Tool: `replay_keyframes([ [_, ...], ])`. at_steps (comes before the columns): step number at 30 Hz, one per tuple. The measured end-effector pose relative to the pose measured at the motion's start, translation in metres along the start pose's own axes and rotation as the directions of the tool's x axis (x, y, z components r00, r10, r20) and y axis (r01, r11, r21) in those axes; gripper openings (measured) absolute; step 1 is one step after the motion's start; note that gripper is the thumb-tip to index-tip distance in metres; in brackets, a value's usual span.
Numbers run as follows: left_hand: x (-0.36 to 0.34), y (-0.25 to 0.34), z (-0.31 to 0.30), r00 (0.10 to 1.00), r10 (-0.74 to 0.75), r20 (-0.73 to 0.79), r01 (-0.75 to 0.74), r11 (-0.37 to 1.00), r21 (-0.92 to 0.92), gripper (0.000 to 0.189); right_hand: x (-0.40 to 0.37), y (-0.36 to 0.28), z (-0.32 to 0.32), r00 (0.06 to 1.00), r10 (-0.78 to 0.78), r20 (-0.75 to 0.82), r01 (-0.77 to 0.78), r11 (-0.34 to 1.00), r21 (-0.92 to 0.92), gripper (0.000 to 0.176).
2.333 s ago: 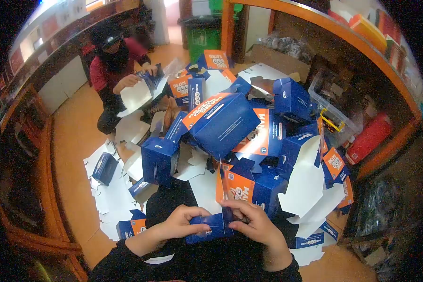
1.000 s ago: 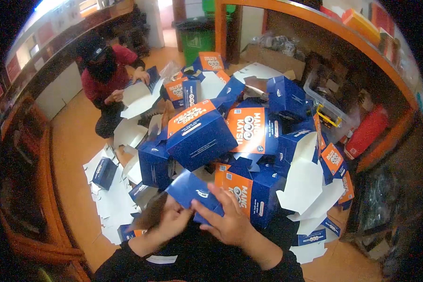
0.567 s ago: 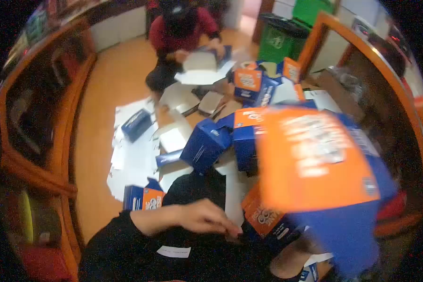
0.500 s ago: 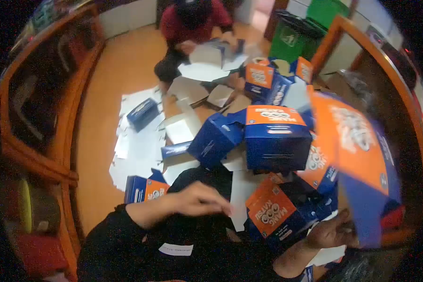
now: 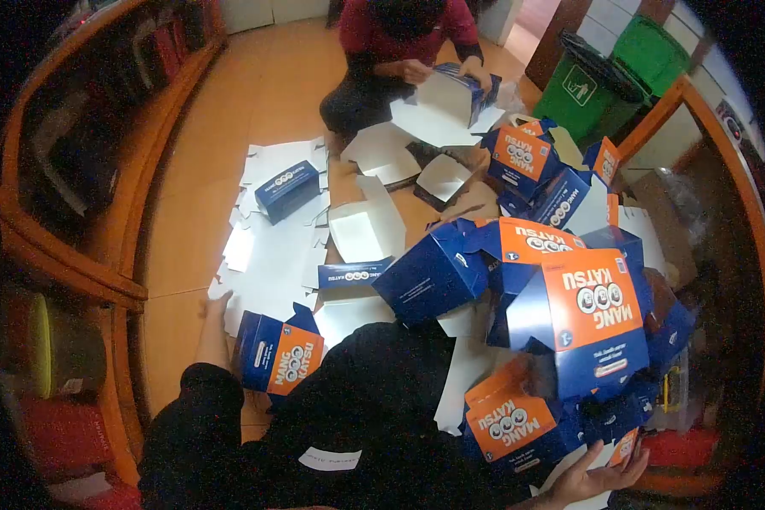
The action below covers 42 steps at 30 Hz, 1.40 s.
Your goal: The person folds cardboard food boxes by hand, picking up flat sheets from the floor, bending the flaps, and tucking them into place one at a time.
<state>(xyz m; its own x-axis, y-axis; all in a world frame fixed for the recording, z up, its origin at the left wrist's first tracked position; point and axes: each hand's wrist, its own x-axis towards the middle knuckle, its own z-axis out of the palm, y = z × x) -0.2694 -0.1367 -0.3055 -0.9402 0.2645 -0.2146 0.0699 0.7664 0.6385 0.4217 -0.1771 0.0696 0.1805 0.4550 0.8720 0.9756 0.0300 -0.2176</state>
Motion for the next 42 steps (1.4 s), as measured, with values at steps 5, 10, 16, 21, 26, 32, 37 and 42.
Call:
replay_keyframes([
  [5, 0.011, -0.048, 0.013, 0.927, -0.374, 0.039, 0.371, 0.926, 0.067, 0.105, 0.007, -0.004, 0.005, 0.999, -0.018, -0.033, 0.019, 0.999, 0.041, 0.058],
  [10, 0.053, -0.067, 0.029, 0.929, -0.129, 0.347, 0.093, 0.988, 0.121, 0.096, 0.008, -0.004, 0.014, 0.999, 0.027, -0.035, -0.022, 0.991, 0.135, 0.060],
  [16, -0.054, 0.057, -0.044, 0.992, -0.001, 0.124, -0.049, 0.917, 0.397, 0.089, 0.011, -0.006, 0.012, 0.998, -0.040, -0.044, 0.046, 0.987, 0.153, 0.060],
  [21, 0.011, -0.013, 0.002, 0.945, 0.096, 0.312, -0.213, 0.906, 0.366, 0.091, 0.009, -0.014, 0.002, 0.999, -0.002, -0.051, 0.008, 0.992, 0.126, 0.060],
  [26, -0.001, 0.004, 0.008, 0.988, 0.012, 0.155, -0.107, 0.776, 0.622, 0.081, 0.006, -0.013, -0.004, 0.998, 0.051, -0.040, -0.043, 0.981, 0.188, 0.060],
  [32, -0.003, 0.002, 0.004, 0.918, 0.195, 0.344, -0.251, 0.960, 0.125, 0.062, 0.007, -0.006, -0.014, 0.998, 0.034, -0.049, -0.021, 0.970, 0.244, 0.061],
  [37, -0.009, 0.007, -0.006, 0.894, 0.359, 0.269, -0.387, 0.920, 0.057, 0.054, 0.008, -0.006, -0.023, 0.966, 0.163, 0.203, -0.211, 0.946, 0.246, 0.070],
  [42, -0.022, 0.011, -0.002, 0.888, 0.445, 0.115, -0.459, 0.873, 0.162, 0.052, 0.017, -0.020, -0.026, 0.322, -0.104, 0.941, -0.526, 0.807, 0.269, 0.086],
])
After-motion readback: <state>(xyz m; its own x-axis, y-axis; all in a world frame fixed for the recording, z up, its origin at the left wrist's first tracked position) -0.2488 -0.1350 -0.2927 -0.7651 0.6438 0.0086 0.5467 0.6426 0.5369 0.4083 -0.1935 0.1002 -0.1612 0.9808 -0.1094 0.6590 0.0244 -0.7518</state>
